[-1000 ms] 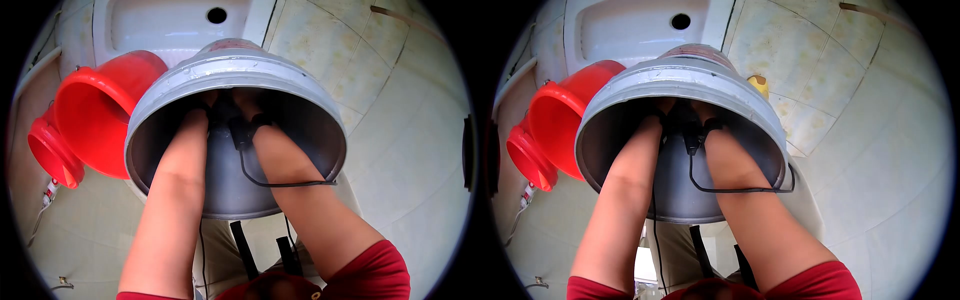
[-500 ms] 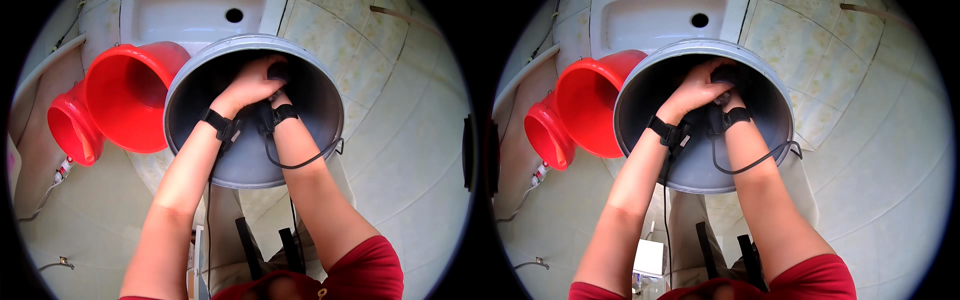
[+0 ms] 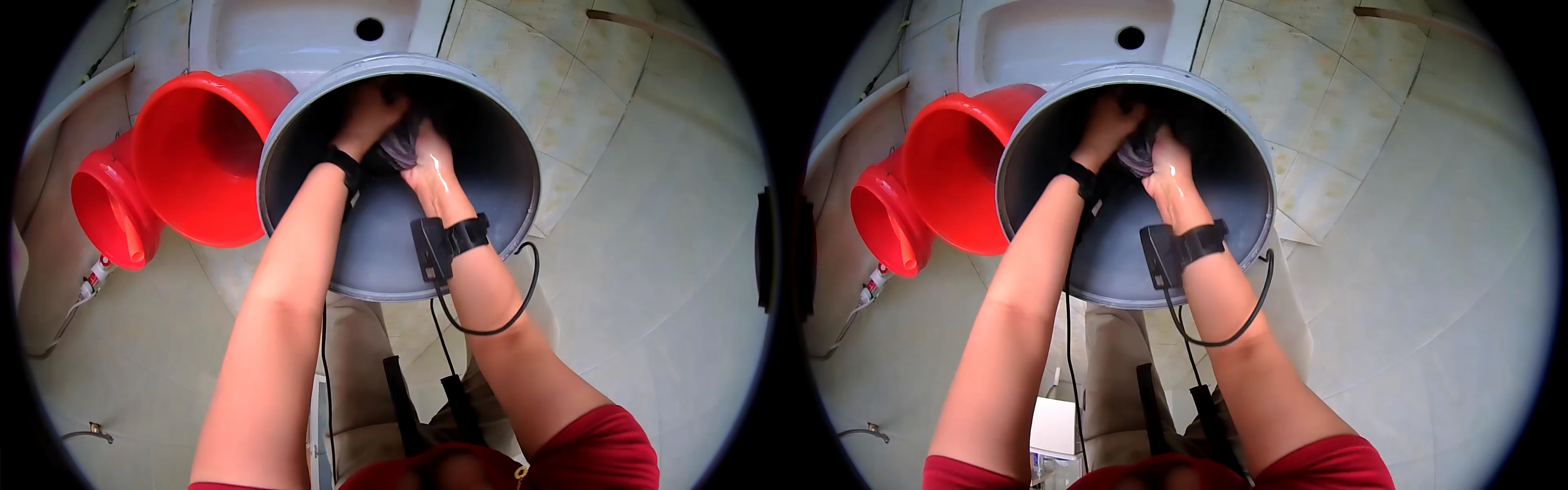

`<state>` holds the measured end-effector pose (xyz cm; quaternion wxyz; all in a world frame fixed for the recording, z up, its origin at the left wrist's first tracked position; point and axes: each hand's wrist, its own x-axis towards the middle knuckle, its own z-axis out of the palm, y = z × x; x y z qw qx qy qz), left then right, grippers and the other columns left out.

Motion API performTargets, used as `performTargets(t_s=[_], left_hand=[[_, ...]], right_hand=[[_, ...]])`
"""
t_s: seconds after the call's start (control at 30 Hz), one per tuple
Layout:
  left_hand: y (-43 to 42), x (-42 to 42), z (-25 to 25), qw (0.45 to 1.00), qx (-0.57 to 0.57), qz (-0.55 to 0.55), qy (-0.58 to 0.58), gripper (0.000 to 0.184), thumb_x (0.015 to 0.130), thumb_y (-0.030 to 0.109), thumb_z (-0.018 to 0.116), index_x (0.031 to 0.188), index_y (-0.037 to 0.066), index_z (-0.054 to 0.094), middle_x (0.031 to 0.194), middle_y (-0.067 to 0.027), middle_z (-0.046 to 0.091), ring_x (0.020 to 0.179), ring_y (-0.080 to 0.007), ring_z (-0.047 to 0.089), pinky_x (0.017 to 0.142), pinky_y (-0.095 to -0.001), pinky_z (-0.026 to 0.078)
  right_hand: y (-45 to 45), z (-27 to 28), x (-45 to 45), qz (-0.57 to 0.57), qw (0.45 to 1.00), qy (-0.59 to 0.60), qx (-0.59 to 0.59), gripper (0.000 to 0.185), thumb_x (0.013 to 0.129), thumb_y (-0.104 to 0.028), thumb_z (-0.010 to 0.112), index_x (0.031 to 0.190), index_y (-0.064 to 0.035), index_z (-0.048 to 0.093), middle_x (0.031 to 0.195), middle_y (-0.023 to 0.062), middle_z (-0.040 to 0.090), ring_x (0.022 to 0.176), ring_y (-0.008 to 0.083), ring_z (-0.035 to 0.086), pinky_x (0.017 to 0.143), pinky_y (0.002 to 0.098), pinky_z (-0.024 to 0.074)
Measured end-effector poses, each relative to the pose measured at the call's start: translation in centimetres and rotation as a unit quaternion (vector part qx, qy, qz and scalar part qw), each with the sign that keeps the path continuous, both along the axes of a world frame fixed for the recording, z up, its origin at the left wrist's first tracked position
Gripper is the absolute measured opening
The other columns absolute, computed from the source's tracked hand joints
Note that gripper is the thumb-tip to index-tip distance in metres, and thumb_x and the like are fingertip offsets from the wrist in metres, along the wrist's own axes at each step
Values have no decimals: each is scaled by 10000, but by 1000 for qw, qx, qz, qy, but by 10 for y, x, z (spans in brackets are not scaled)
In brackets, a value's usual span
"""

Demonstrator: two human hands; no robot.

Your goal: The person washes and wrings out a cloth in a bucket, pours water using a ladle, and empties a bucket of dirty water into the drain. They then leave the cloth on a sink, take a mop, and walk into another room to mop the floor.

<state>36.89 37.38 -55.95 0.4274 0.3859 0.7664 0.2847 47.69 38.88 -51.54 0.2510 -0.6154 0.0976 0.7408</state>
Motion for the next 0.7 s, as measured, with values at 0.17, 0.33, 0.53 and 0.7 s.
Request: performTargets(t_s=[0.17,0.33,0.53,0.7], left_hand=[[-38,0,-34,986,-129,-13,101,470,759,223,588,1164,-2,512,1006,-257,588,936,-406,560,831,-445,460],[-69,22,-108,971,-35,21,234,384,778,152,558,1134,15,517,1102,-255,534,1040,-412,494,911,-473,399],[-96,23,-142,981,-40,4,191,390,905,297,392,1182,63,536,1216,-179,522,1143,-342,469,997,-451,338],[-77,19,-126,962,-127,-62,234,287,838,140,442,1070,23,564,1057,-214,568,1003,-389,519,880,-459,397]], right_hand=[[7,-11,16,343,896,-246,136,514,831,-232,608,1259,4,449,1132,133,572,1030,289,535,908,355,416],[-18,-79,2,713,459,-388,362,590,810,-300,500,1354,-115,369,1405,215,276,1326,417,140,1060,553,133],[-29,-138,17,675,460,-341,465,462,815,-348,507,1180,-65,533,1222,183,507,1157,354,446,964,481,332],[-21,-149,18,723,413,-346,433,514,737,-359,591,1178,-102,536,1224,199,491,1169,353,434,984,483,312]])
